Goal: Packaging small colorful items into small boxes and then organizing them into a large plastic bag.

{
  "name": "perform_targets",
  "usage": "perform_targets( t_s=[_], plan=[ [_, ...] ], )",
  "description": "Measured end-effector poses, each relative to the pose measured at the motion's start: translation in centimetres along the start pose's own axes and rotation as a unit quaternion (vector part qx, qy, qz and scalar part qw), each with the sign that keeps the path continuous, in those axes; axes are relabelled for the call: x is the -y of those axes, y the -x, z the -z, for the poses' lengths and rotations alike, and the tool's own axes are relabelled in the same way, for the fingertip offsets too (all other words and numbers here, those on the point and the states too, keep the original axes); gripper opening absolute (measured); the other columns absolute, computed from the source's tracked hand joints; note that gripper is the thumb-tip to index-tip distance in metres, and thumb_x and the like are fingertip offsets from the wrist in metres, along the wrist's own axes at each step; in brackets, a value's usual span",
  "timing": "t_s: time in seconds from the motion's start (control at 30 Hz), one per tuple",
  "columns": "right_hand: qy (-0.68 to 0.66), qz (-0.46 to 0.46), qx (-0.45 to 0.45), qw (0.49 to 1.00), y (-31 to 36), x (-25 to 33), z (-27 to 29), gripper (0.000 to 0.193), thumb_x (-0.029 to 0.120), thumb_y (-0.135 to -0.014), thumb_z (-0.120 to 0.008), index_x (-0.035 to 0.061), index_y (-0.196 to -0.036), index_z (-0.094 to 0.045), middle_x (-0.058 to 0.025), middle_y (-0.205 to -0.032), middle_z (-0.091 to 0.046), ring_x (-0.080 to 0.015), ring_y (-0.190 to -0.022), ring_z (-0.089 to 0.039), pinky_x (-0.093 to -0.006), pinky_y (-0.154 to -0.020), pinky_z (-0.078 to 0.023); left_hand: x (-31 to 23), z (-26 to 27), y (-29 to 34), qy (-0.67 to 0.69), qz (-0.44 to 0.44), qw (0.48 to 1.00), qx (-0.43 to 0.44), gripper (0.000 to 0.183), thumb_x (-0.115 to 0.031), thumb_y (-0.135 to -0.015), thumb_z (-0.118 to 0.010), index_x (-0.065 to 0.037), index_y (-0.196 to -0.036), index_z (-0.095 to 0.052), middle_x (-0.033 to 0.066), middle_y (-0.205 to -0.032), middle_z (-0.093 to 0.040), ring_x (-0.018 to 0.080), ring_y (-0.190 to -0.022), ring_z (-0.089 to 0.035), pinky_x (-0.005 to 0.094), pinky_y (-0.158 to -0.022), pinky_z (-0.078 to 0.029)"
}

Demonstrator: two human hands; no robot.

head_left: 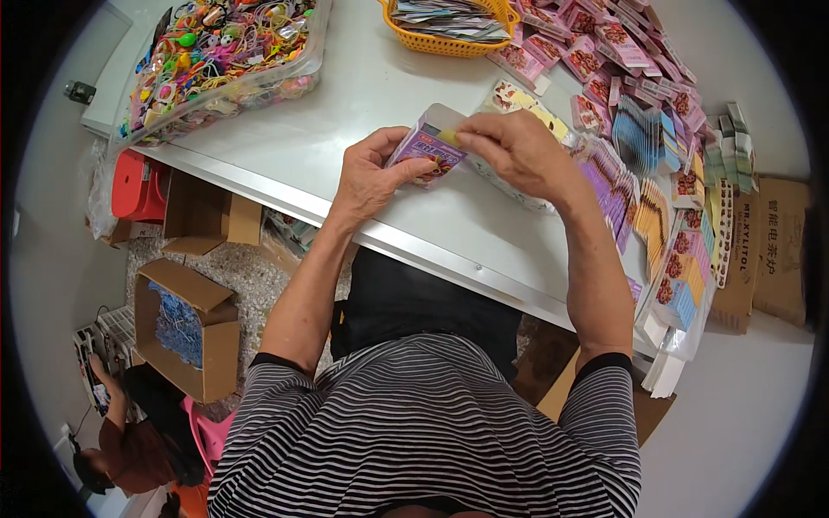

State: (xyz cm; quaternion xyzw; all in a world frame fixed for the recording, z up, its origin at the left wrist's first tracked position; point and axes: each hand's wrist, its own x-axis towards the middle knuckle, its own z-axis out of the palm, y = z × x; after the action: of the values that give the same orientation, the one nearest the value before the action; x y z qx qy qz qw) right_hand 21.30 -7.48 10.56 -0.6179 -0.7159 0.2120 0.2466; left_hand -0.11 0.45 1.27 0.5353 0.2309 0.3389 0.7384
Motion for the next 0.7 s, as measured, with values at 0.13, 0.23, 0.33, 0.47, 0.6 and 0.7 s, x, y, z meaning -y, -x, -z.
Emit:
perform_targets(
  t_s=[0.13, 0.23, 0.33, 0.47, 0.6, 0.7],
  plan=[
    [0.152, -0.01, 0.078, 0.985, -1.0, 2.2, 0.5, 0.029, 0.028, -0.099, -0.061, 0.0049, -0.109, -0.074, -0.0198, -0.084, -0.071, -0.0331, -0.075, -0.069, -0.0399, -0.072, -0.053, 0.0, 0.2, 0.1, -0.003, 0.01, 1.0, -0.008, 0.038, -0.004, -0.088, -0.079, 0.007, -0.12, -0.062, 0.0148, -0.099, -0.075, 0.017, -0.083, -0.073, 0.0297, -0.074, -0.061],
    [0.084, 0.022, -0.016, 0.996, -2.0, 2.9, 1.5, 0.026, 0.025, -0.098, -0.063, 0.0052, -0.11, -0.074, -0.0179, -0.084, -0.072, -0.0304, -0.075, -0.07, -0.0379, -0.071, -0.054, 0.5, 0.3, 0.0, 0.012, 0.002, 1.0, -0.012, 0.038, -0.005, -0.088, -0.079, 0.007, -0.12, -0.062, 0.0141, -0.098, -0.075, 0.016, -0.081, -0.072, 0.0289, -0.072, -0.061],
    [0.083, 0.047, -0.112, 0.989, -5.9, 3.0, 2.3, 0.022, 0.02, -0.097, -0.065, 0.0042, -0.109, -0.074, -0.0142, -0.088, -0.073, -0.0248, -0.075, -0.07, -0.0359, -0.071, -0.054, 0.6, 0.2, -0.2, 0.008, 0.0, 1.0, -0.012, 0.038, -0.005, -0.088, -0.079, 0.007, -0.12, -0.062, 0.0134, -0.097, -0.075, 0.0147, -0.081, -0.072, 0.0279, -0.071, -0.06],
    [0.087, 0.271, -0.2, 0.938, -15.6, 2.9, -0.3, 0.022, 0.02, -0.099, -0.064, 0.0026, -0.109, -0.073, -0.0092, -0.079, -0.07, -0.0169, -0.062, -0.063, -0.0303, -0.06, -0.051, 0.7, 0.6, -0.1, -0.011, 0.018, 1.0, -0.023, 0.039, -0.009, -0.087, -0.08, 0.006, -0.118, -0.064, 0.0112, -0.095, -0.075, 0.013, -0.081, -0.071, 0.0269, -0.071, -0.058],
    [0.173, 0.187, -0.146, 0.956, -24.6, 5.5, -3.3, 0.023, 0.012, -0.09, -0.06, 0.0057, -0.109, -0.073, -0.02, -0.094, -0.069, -0.0374, -0.095, -0.068, -0.0469, -0.084, -0.054, 0.6, 0.3, -0.3, -0.016, 0.022, 0.999, -0.028, 0.039, -0.012, -0.084, -0.083, 0.005, -0.115, -0.066, 0.0092, -0.094, -0.074, 0.0121, -0.081, -0.07, 0.0274, -0.072, -0.058],
    [0.222, 0.166, -0.099, 0.956, -28.5, 6.5, -5.4, 0.029, 0.012, -0.088, -0.063, 0.0114, -0.114, -0.074, -0.0201, -0.106, -0.069, -0.0381, -0.105, -0.067, -0.0478, -0.089, -0.054, 0.4, 0.3, -0.2, 0.004, 0.036, 0.999, -0.038, 0.037, -0.011, -0.082, -0.083, 0.004, -0.113, -0.068, 0.0094, -0.094, -0.074, 0.0125, -0.08, -0.07, 0.0277, -0.072, -0.057]
  ],
)
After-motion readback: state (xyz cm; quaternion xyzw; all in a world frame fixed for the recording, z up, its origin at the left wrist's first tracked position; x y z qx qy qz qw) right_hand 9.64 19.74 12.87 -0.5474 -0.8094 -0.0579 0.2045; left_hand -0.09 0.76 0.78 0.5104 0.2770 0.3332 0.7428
